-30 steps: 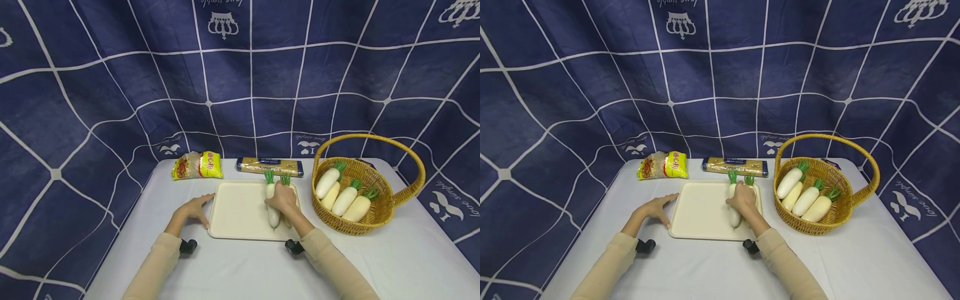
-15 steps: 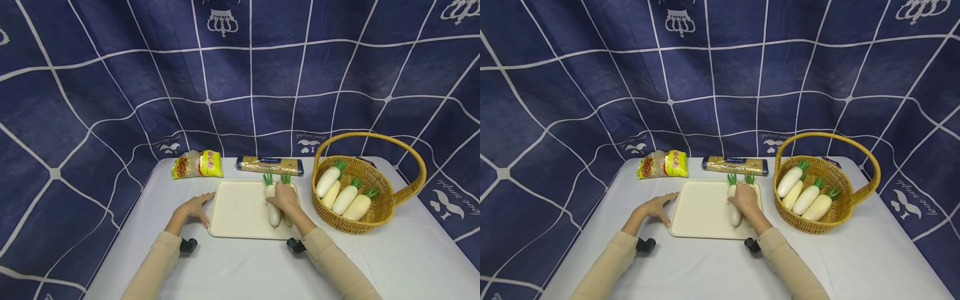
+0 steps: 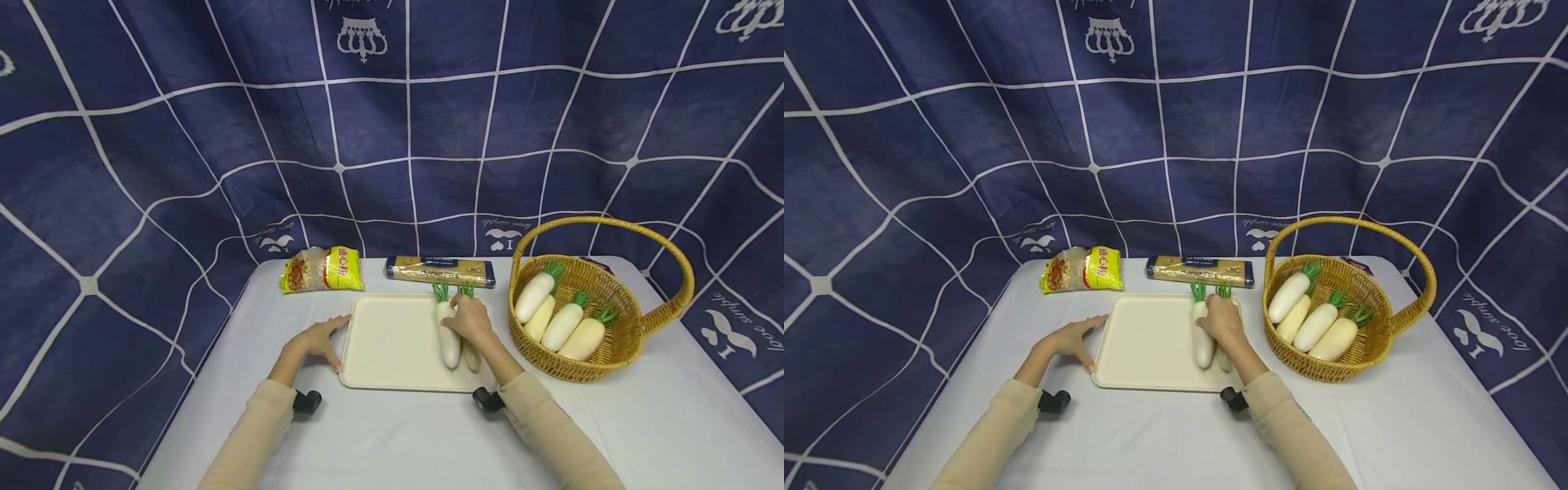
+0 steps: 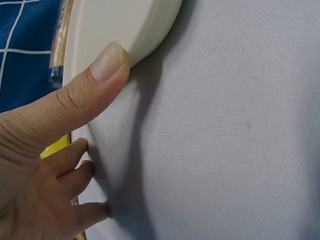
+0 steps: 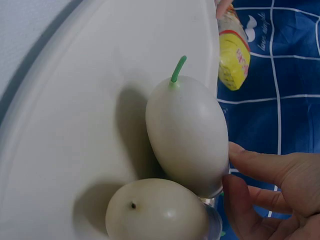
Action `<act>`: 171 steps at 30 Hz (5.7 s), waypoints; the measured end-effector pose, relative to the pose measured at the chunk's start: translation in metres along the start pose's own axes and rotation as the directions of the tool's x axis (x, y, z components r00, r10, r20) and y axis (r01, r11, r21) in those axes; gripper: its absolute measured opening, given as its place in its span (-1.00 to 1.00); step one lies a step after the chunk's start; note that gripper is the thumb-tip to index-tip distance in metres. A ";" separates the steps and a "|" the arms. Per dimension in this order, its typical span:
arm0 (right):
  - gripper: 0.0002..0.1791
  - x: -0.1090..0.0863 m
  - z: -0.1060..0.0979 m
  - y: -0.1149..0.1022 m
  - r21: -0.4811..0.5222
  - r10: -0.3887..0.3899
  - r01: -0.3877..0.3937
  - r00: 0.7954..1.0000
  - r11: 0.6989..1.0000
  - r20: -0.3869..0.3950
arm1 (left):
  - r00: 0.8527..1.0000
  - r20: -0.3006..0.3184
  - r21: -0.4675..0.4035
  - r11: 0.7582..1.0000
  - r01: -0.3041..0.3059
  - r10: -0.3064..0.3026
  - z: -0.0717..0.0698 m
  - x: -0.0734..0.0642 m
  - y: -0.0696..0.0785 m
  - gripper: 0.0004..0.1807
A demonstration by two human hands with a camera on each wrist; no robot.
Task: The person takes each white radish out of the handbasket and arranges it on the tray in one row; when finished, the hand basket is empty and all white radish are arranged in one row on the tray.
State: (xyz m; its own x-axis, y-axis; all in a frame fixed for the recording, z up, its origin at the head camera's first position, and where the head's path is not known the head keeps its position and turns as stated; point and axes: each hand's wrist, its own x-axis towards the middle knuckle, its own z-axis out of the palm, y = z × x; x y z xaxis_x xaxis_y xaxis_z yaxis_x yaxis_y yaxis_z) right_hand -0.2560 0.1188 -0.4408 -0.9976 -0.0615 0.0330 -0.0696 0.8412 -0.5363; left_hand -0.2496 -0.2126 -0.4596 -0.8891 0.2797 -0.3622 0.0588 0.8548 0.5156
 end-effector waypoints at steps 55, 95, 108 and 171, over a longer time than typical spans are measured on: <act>-0.24 -0.005 -0.173 0.106 0.173 0.018 -0.030 0.997 0.984 0.071 | 1.000 0.006 0.010 1.000 0.019 -0.019 0.000 0.000 0.000 0.34; -0.15 0.031 -0.133 0.125 0.324 0.134 -0.282 0.902 0.903 0.411 | 1.000 -0.003 0.017 1.000 0.019 -0.019 0.002 0.002 -0.002 0.33; -0.20 0.036 -0.127 0.132 0.324 0.196 -0.315 0.916 0.892 0.350 | 1.000 -0.004 0.022 1.000 0.022 -0.022 0.001 0.000 -0.001 0.33; -0.32 -0.053 -0.139 0.096 0.472 -0.024 -0.025 0.995 0.881 0.097 | 0.999 -0.010 0.020 0.999 0.032 -0.032 0.003 0.001 0.000 0.32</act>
State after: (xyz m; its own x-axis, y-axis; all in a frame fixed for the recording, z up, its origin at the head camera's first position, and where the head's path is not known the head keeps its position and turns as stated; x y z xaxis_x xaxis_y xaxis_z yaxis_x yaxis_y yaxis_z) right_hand -0.2107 0.2777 -0.3773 -0.9904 -0.1333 -0.0361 -0.0340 0.4888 -0.8717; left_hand -0.2489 -0.2115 -0.4620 -0.8951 0.2481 -0.3705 0.0395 0.8717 0.4884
